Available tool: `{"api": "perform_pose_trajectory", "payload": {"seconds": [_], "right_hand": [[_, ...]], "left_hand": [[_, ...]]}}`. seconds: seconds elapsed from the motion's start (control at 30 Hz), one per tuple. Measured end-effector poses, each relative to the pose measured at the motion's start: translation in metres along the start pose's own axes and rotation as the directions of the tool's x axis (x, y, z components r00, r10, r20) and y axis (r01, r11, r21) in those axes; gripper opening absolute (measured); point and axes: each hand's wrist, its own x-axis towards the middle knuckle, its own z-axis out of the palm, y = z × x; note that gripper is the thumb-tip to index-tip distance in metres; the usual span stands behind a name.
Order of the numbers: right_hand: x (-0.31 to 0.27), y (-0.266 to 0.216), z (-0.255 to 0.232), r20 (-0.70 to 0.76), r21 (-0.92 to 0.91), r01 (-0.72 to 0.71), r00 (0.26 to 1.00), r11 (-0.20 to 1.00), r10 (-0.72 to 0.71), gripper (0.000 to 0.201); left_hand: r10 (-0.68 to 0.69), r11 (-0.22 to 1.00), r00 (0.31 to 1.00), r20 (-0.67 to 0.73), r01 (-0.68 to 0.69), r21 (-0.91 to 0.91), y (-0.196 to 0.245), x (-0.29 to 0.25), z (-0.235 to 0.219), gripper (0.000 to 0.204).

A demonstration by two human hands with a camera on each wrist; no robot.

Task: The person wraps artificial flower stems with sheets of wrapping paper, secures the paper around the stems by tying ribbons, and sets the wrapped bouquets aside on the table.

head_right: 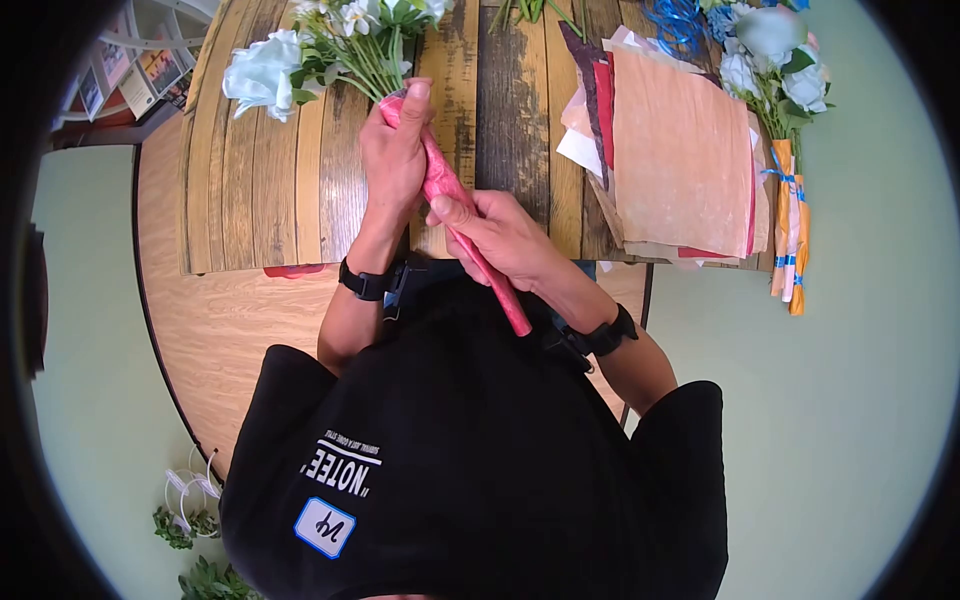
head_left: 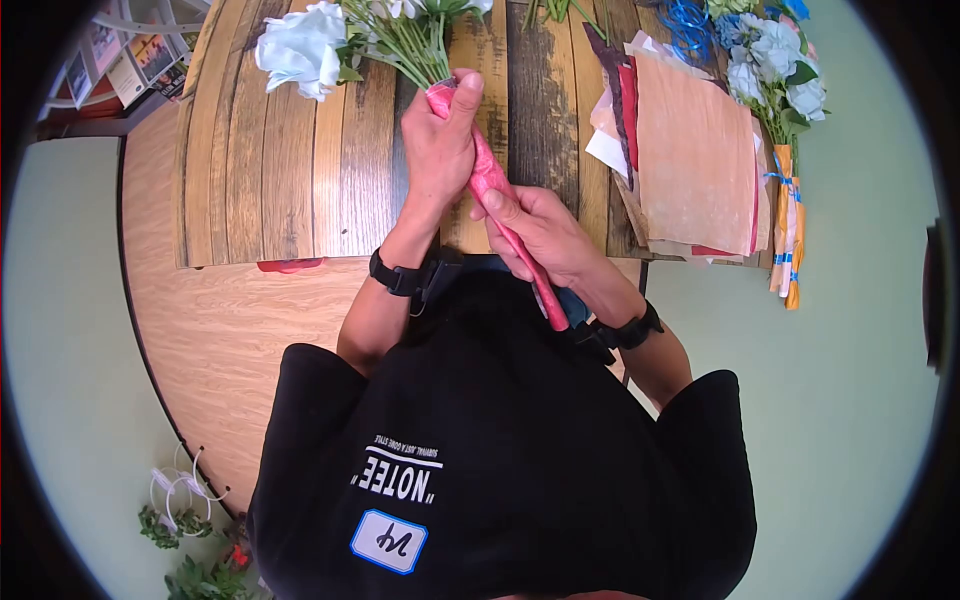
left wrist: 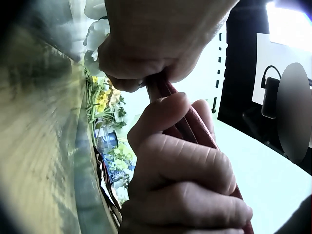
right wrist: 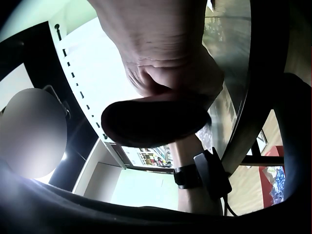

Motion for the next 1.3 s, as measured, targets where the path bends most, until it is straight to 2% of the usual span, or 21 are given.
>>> {"api": "perform_pose_trajectory", "payload": {"seconds": [0.07, 0.23, 0.3, 0.33, 0.37, 0.43, 0.47, 0.6, 0.67, 0.77, 0.8, 0.83, 0.9, 0.93, 0.97, 1.03, 1.07, 1.17, 1.2, 1.3], "right_hand": [[0.003, -0.003, 0.003, 0.049, 0.065, -0.05, 0.998, 0.997, 0.047, 0.047], [0.011, 0.001, 0.003, 0.059, -0.015, -0.03, 0.998, 0.999, 0.031, 0.046], [0.013, -0.001, 0.004, 0.037, -0.022, -0.021, 0.999, 1.0, 0.021, 0.049], [0.014, -0.003, 0.004, 0.021, -0.029, -0.005, 1.0, 1.0, 0.006, 0.049], [0.014, -0.004, 0.004, 0.003, -0.034, 0.009, 1.0, 0.999, -0.009, 0.048], [0.014, -0.007, 0.005, -0.011, -0.038, -0.001, 1.0, 0.999, 0.0, 0.047], [0.015, -0.009, 0.004, -0.025, -0.043, -0.007, 1.0, 0.999, 0.006, 0.047], [0.017, -0.009, 0.001, 0.0, -0.05, 0.0, 1.0, 0.999, 0.0, 0.046], [0.015, -0.013, 0.004, 0.008, -0.003, -0.024, 1.0, 1.0, 0.024, 0.046], [0.014, -0.013, 0.004, 0.053, 0.038, -0.027, 0.998, 0.999, 0.025, 0.046], [0.015, -0.013, 0.004, 0.052, 0.038, -0.028, 0.998, 0.999, 0.026, 0.046], [0.015, -0.012, 0.004, 0.066, 0.038, -0.029, 0.997, 0.999, 0.026, 0.047], [0.016, -0.007, 0.004, 0.078, 0.042, -0.037, 0.996, 0.998, 0.033, 0.047], [0.018, -0.003, 0.003, 0.061, 0.005, -0.013, 0.998, 1.0, 0.012, 0.044], [0.02, 0.0, 0.002, 0.044, -0.031, 0.009, 0.999, 0.999, -0.008, 0.042], [0.023, 0.003, 0.0, 0.014, -0.088, 0.018, 1.0, 0.996, -0.017, 0.043], [0.023, 0.003, -0.001, -0.014, -0.148, 0.03, 0.999, 0.989, -0.032, 0.043], [0.021, 0.005, 0.0, -0.042, -0.202, 0.008, 0.999, 0.979, -0.017, 0.045], [0.019, 0.005, 0.001, -0.042, -0.202, 0.005, 0.999, 0.979, -0.014, 0.045], [0.004, 0.004, 0.003, -0.04, -0.266, -0.069, 0.997, 0.962, 0.061, 0.043]], "left_hand": [[-0.012, 1.0, 1.0, 0.012, 0.012, 0.005, 0.004, 0.0, 0.0, 0.047], [-0.021, 0.997, 0.997, 0.07, 0.015, 0.078, 0.008, 0.011, -0.007, 0.045], [-0.166, 0.985, 0.962, 0.216, 0.173, -0.014, 0.012, 0.019, -0.019, 0.043], [-0.195, 0.97, 0.946, 0.257, 0.226, -0.093, 0.016, 0.024, -0.024, 0.04], [-0.195, 0.97, 0.947, 0.257, 0.225, -0.092, 0.017, 0.026, -0.029, 0.04], [-0.264, 0.926, 0.925, 0.273, 0.322, -0.196, 0.019, 0.024, -0.036, 0.042], [-0.269, 0.907, 0.932, 0.242, 0.33, -0.263, 0.015, 0.022, -0.038, 0.047], [-0.279, 0.856, 0.926, 0.256, 0.36, -0.37, 0.002, 0.011, -0.043, 0.051], [-0.209, 0.658, 0.912, 0.353, 0.399, -0.639, -0.013, 0.004, -0.044, 0.057], [-0.217, 0.618, 0.911, 0.352, 0.407, -0.673, -0.022, -0.02, -0.028, 0.067], [-0.181, 0.581, 0.891, 0.417, 0.438, -0.686, -0.026, -0.023, -0.027, 0.068], [-0.185, 0.579, 0.889, 0.418, 0.442, -0.685, -0.02, -0.023, -0.021, 0.068], [-0.202, 0.557, 0.869, 0.451, 0.481, -0.677, 0.007, -0.017, -0.007, 0.063], [-0.221, 0.534, 0.861, 0.458, 0.5, -0.682, 0.015, -0.01, -0.005, 0.052], [-0.226, 0.531, 0.858, 0.46, 0.505, -0.681, 0.008, -0.003, -0.007, 0.052], [-0.165, 0.61, 0.856, 0.491, 0.479, -0.631, -0.001, 0.007, -0.011, 0.04], [-0.245, 0.629, 0.882, 0.402, 0.46, -0.626, 0.005, 0.005, -0.006, 0.031], [-0.211, 0.584, 0.867, 0.451, 0.482, -0.654, 0.003, 0.008, -0.011, 0.026], [-0.247, 0.597, 0.883, 0.399, 0.463, -0.655, 0.003, 0.008, -0.009, 0.023], [-0.231, 0.584, 0.881, 0.413, 0.465, -0.665, 0.002, 0.014, -0.012, 0.023]]}}
